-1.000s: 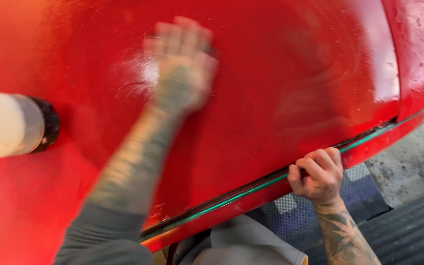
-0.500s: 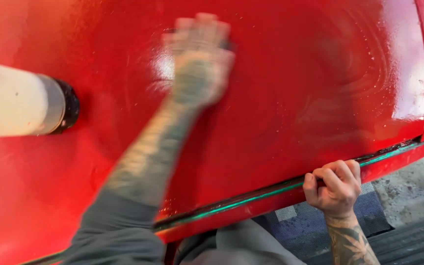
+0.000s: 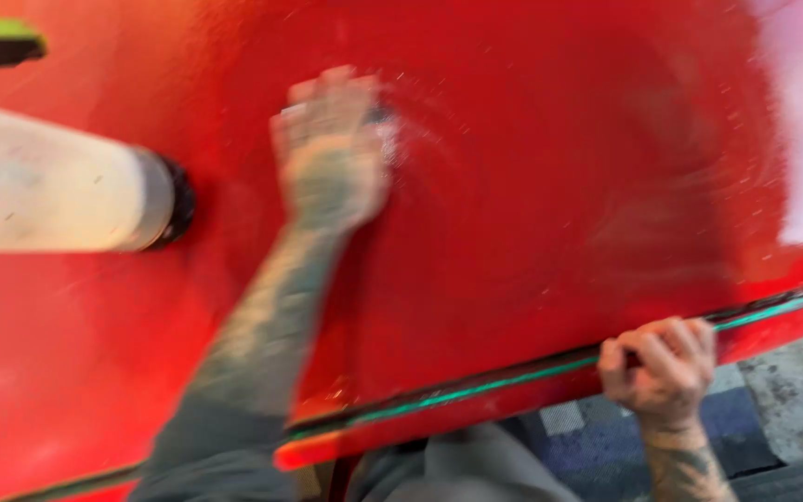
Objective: Wet sanding the roof of a red car during a detailing process.
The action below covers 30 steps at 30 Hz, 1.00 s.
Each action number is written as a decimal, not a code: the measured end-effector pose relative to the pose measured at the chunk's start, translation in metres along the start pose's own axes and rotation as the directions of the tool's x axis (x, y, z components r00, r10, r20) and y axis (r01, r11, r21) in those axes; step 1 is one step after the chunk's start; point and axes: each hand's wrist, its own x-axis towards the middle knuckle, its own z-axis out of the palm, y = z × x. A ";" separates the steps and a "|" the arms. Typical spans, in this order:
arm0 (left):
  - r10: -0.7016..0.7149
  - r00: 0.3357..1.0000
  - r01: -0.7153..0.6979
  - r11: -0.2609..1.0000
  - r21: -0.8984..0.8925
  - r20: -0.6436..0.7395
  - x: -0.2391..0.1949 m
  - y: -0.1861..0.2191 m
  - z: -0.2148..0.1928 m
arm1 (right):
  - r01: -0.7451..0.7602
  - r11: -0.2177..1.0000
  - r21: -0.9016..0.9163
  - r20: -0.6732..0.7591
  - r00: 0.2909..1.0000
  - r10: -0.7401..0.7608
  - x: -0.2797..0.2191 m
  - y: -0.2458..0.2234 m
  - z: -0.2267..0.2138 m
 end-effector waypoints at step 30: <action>-0.030 0.978 0.062 0.987 -0.151 0.208 -0.103 0.004 -0.071 | 0.018 0.990 -0.141 0.024 1.000 -0.015 -0.043 0.047 0.018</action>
